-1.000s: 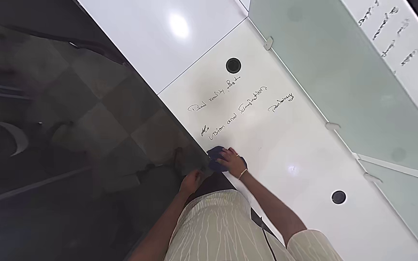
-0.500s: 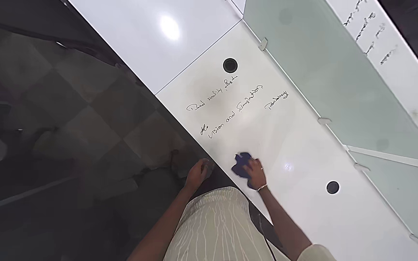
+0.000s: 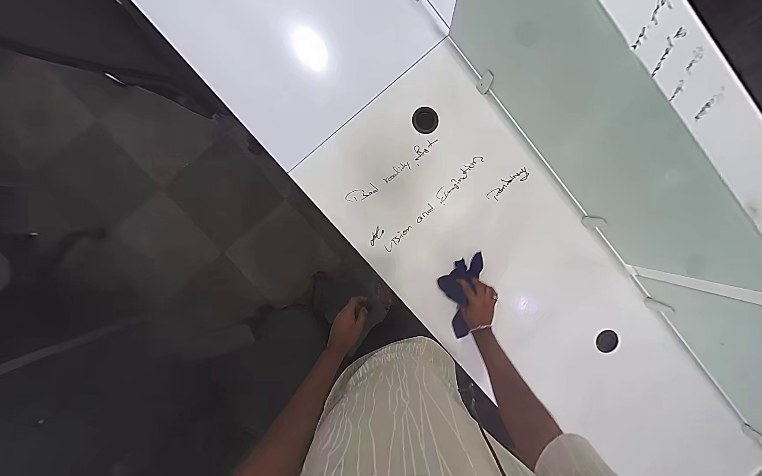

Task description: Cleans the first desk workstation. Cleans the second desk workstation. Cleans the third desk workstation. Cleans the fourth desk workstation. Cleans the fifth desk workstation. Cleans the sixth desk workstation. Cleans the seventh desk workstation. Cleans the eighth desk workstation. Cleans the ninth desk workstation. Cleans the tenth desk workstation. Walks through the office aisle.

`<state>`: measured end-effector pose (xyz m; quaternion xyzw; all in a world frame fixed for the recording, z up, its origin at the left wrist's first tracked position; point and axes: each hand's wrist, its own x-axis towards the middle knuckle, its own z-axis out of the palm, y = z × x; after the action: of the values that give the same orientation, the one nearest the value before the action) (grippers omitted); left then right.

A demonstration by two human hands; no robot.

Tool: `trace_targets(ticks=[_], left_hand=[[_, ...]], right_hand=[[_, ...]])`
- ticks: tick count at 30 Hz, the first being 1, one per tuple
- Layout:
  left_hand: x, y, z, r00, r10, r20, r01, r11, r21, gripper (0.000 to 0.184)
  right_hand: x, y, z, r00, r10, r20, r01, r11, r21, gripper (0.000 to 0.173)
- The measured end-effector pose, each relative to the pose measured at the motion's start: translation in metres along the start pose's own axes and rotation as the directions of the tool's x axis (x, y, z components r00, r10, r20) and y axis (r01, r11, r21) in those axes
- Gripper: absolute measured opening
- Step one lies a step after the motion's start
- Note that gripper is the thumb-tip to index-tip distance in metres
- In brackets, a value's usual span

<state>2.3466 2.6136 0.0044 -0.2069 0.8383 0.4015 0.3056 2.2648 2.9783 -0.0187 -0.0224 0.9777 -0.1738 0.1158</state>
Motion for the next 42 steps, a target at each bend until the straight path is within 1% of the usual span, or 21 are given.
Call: trace_targets(ticks=[3,5,7,9,11,13,15,16,18,20,22,23,25,27,29,30,32,35,37,39,42], left_hand=[[0.004,0.001,0.002,1.000,0.000,0.021,-0.001,1.000,0.029,0.037],[0.007,0.005,0.002,0.999,0.004,0.032,-0.006,0.999,0.043,0.037],[0.009,0.008,0.002,0.999,0.007,0.032,-0.008,0.999,0.044,0.036],[0.011,0.008,0.004,0.999,0.005,0.033,-0.007,0.999,0.041,0.036],[0.011,0.008,0.007,0.999,0.002,0.046,-0.003,0.999,0.036,0.036],[0.010,0.011,0.006,0.998,-0.020,0.065,0.017,0.999,0.041,0.036],[0.014,0.016,0.003,0.998,-0.035,0.046,0.033,0.998,0.046,0.037],[0.014,0.018,0.000,0.998,-0.050,0.034,0.048,0.998,0.046,0.036],[0.015,0.020,-0.003,0.997,-0.073,0.014,0.072,0.996,0.047,0.036],[0.015,0.018,-0.002,0.996,-0.087,-0.014,0.088,0.996,0.032,0.035],[0.014,0.016,0.002,0.994,-0.105,-0.040,0.105,0.994,0.013,0.034],[0.013,0.015,0.003,0.992,-0.114,-0.051,0.115,0.993,0.006,0.034],[0.010,0.016,0.009,0.990,-0.125,-0.073,0.124,0.992,-0.014,0.033],[0.011,0.018,0.014,0.988,-0.137,-0.076,0.135,0.990,-0.027,0.034],[0.012,0.020,0.017,0.985,-0.159,-0.066,0.159,0.987,-0.011,0.034],[0.012,0.022,0.017,0.984,-0.171,-0.049,0.172,0.985,0.005,0.034],[0.017,0.027,0.012,0.981,-0.192,-0.014,0.193,0.980,0.044,0.035],[0.024,0.029,0.007,0.978,-0.208,-0.021,0.209,0.975,0.073,0.036],[0.023,0.029,0.007,0.978,-0.207,-0.019,0.208,0.975,0.076,0.036],[0.026,0.030,0.011,0.982,-0.189,-0.005,0.189,0.979,0.076,0.035],[0.028,0.034,0.013,0.978,-0.199,0.061,0.193,0.977,0.095,0.037]], right_hand=[[0.092,0.032,-0.033,0.970,0.242,-0.035,-0.243,0.969,-0.034,0.051],[0.154,0.041,-0.050,0.897,0.425,-0.123,-0.422,0.905,0.047,0.050],[0.175,0.027,-0.048,0.881,0.455,-0.131,-0.441,0.889,0.121,0.054],[0.143,-0.011,-0.026,0.954,0.297,-0.049,-0.291,0.951,0.105,0.052],[0.082,-0.059,0.008,1.000,-0.001,0.019,-0.002,0.988,0.154,0.048],[0.042,-0.086,0.032,0.949,-0.314,0.030,0.297,0.920,0.256,0.050],[0.062,-0.079,0.027,0.902,-0.430,0.037,0.407,0.877,0.256,0.050],[0.087,-0.069,0.015,0.923,-0.378,0.067,0.356,0.909,0.215,0.047],[0.161,-0.037,-0.015,0.992,-0.111,0.051,0.106,0.989,0.100,0.047],[0.238,0.003,-0.051,0.987,0.159,-0.038,-0.156,0.986,0.066,0.052],[0.286,0.033,-0.066,0.952,0.266,-0.151,-0.254,0.963,0.091,0.053],[0.289,0.036,-0.065,0.944,0.282,-0.168,-0.266,0.957,0.113,0.052],[0.257,0.021,-0.059,0.961,0.258,-0.102,-0.246,0.962,0.115,0.054],[0.210,0.003,-0.043,0.992,0.113,-0.055,-0.107,0.989,0.105,0.051],[0.190,0.013,-0.035,0.999,-0.027,-0.045,0.031,0.997,0.077,0.055],[0.199,0.024,-0.043,1.000,-0.008,-0.005,0.008,0.998,0.062,0.056],[0.249,0.045,-0.071,0.989,0.150,-0.009,-0.149,0.986,0.069,0.052],[0.317,0.076,-0.082,0.934,0.306,-0.183,-0.287,0.950,0.122,0.053],[0.310,0.065,-0.075,0.934,0.314,-0.172,-0.292,0.946,0.141,0.055],[0.274,0.035,-0.070,0.970,0.235,-0.061,-0.225,0.966,0.129,0.057],[0.219,0.026,-0.051,0.994,-0.094,0.048,0.089,0.992,0.094,0.052]])
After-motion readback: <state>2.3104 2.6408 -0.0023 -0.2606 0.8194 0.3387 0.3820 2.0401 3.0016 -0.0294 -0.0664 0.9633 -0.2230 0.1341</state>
